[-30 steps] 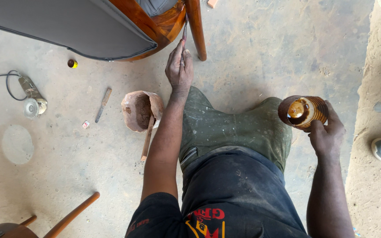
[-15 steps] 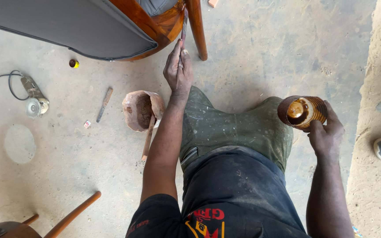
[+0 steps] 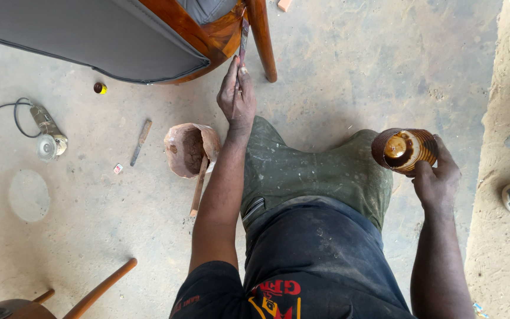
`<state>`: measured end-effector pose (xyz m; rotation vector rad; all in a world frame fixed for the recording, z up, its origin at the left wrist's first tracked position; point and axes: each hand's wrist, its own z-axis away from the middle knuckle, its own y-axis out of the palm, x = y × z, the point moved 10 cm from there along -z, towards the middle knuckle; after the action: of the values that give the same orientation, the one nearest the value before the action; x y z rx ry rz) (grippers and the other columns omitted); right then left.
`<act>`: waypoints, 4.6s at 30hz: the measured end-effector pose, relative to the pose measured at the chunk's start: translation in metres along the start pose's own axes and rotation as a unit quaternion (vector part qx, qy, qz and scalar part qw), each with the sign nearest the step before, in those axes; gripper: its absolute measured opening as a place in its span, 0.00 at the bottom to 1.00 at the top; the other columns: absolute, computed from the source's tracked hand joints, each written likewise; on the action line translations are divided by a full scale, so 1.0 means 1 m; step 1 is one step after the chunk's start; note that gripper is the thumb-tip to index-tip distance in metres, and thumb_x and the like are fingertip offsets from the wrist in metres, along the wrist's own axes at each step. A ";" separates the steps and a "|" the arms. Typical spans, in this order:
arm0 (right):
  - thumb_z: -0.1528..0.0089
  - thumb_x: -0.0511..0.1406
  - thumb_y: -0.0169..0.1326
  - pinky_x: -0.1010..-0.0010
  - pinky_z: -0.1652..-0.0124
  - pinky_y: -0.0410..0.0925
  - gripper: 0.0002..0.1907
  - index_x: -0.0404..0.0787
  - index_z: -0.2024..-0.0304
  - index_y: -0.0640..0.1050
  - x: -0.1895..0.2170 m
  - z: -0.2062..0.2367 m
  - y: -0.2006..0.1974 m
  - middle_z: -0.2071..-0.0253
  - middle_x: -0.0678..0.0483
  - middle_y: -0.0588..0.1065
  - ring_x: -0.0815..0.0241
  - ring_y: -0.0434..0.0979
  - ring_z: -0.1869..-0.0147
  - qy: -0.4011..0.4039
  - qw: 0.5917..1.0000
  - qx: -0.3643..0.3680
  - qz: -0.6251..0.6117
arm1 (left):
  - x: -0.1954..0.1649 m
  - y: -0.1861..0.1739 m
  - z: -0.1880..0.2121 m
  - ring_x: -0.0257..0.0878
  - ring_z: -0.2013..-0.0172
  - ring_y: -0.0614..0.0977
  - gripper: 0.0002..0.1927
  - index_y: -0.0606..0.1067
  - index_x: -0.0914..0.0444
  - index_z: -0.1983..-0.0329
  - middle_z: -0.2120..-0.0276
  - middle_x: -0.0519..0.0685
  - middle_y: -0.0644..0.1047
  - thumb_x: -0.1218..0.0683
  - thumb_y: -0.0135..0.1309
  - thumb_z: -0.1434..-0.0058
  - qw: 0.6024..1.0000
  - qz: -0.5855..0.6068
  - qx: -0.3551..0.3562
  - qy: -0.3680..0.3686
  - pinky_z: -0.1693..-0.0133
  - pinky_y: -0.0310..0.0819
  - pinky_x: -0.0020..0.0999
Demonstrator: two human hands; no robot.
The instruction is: The person applies a brown finish to the wooden frame of a chair using a paintbrush. They dip the brush into a container and coat the legs and armrests of multiple chairs in a workshop.
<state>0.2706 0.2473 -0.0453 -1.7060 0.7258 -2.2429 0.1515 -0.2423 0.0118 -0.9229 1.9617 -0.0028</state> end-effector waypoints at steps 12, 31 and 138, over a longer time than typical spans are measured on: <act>0.41 0.21 0.42 0.68 0.63 0.78 0.37 0.23 0.26 0.60 0.008 0.002 0.000 0.37 0.28 0.71 0.49 0.83 0.52 0.008 1.000 -0.007 -0.012 | 0.000 0.000 -0.002 0.45 0.48 0.86 0.16 0.72 0.72 0.38 0.48 0.63 0.81 0.61 0.48 0.26 1.000 -0.010 0.007 -0.015 0.50 0.85 0.33; 0.40 0.20 0.39 0.68 0.59 0.80 0.37 0.23 0.26 0.59 0.005 -0.002 0.004 0.36 0.27 0.70 0.46 0.82 0.48 -0.014 1.000 0.006 -0.020 | 0.039 0.003 -0.021 0.32 0.64 0.83 0.17 0.72 0.72 0.37 0.53 0.57 0.83 0.62 0.46 0.27 0.956 0.205 -0.034 -0.207 0.65 0.79 0.25; 0.39 0.25 0.45 0.58 0.33 0.66 0.35 0.30 0.27 0.64 0.261 0.072 0.015 0.31 0.36 0.69 0.44 0.70 0.28 -0.062 0.994 0.076 0.044 | -0.177 -0.064 -0.014 0.47 0.67 0.81 0.22 0.78 0.61 0.68 0.74 0.51 0.78 0.47 0.43 0.23 0.931 -0.127 0.328 0.094 0.61 0.78 0.44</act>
<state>0.2602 0.0956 0.1791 -1.6880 0.5757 -2.0568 0.2284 -0.1865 0.1745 -0.7257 1.8038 -0.8718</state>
